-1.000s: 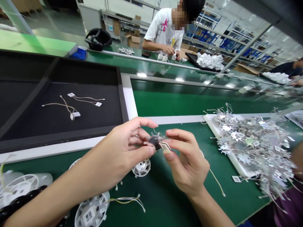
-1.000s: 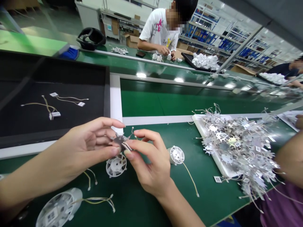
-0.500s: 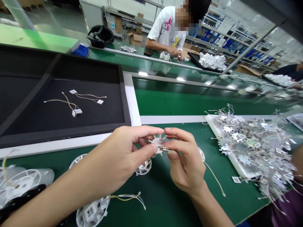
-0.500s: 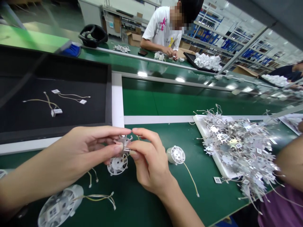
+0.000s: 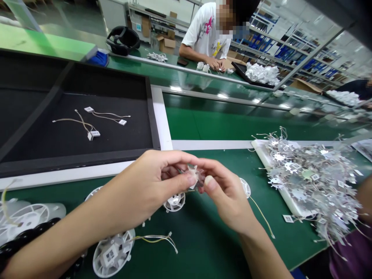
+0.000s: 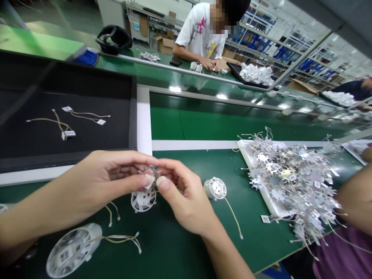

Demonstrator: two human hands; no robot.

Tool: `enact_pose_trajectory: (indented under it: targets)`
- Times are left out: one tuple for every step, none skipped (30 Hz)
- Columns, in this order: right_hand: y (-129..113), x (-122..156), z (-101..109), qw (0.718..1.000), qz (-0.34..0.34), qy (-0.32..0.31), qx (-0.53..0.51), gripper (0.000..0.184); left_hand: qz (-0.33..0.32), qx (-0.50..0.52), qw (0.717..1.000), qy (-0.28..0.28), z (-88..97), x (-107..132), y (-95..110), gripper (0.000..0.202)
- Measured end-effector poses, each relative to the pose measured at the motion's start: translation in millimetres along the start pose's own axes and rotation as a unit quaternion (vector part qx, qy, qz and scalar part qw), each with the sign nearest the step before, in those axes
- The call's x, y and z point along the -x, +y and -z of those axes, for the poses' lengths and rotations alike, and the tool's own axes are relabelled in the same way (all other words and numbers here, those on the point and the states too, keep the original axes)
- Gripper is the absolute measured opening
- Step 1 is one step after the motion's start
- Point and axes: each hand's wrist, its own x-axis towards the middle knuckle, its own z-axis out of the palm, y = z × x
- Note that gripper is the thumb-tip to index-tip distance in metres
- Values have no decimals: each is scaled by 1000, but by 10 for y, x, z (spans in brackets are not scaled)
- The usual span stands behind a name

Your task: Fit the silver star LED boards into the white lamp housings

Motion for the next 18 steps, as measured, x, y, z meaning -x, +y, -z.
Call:
enact_pose_trajectory:
  targets:
    - [-16,-8,22,1000,-15,-16,17,19,7,-2,1000,2,13,5,-3,28]
    - [-31,-14,41,998,-26,-30,40,17,15,-9,1000,0,28,12,-2,29]
    - [-46,-20,57,996,-33,-40,66,15,24,-21,999,-3,43,21,1,28]
    - [-59,-25,69,994,-35,-48,92,15,32,-36,999,-8,59,31,3,27]
    - [-70,-30,78,991,-31,-56,118,15,39,-55,998,-16,74,43,3,25]
    - [-77,-34,83,988,-24,-60,142,15,42,-77,996,-22,88,56,-3,25]
    - [-79,-37,85,984,-15,-60,165,15,41,-107,993,-23,99,70,-18,26]
    - [-75,-40,86,981,-6,-55,186,15,36,-147,988,-22,105,84,-41,27]
    - [-63,-40,85,978,4,-45,203,15,29,-198,980,-22,102,97,-72,28]
    - [-44,-38,85,976,12,-26,215,15,20,-255,966,-25,90,108,-108,28]
    - [-21,-34,86,976,21,2,218,15,11,-312,949,-32,67,115,-145,28]
    - [5,-28,90,976,31,40,211,14,6,-364,930,-43,33,115,-177,29]
    - [29,-21,96,977,43,85,190,14,8,-410,910,-61,-9,110,-202,31]
    - [46,-16,108,977,55,134,156,15,14,-447,891,-81,-56,100,-217,34]
    - [53,-15,126,974,71,182,111,16,22,-478,872,-99,-103,85,-220,37]
    - [46,-19,153,969,88,224,60,20,31,-502,856,-119,-145,68,-214,38]
    - [26,-29,189,960,105,258,7,24,35,-517,844,-136,-178,51,-203,38]
    - [-5,-46,234,952,118,281,-41,27,33,-526,836,-150,-199,37,-192,37]
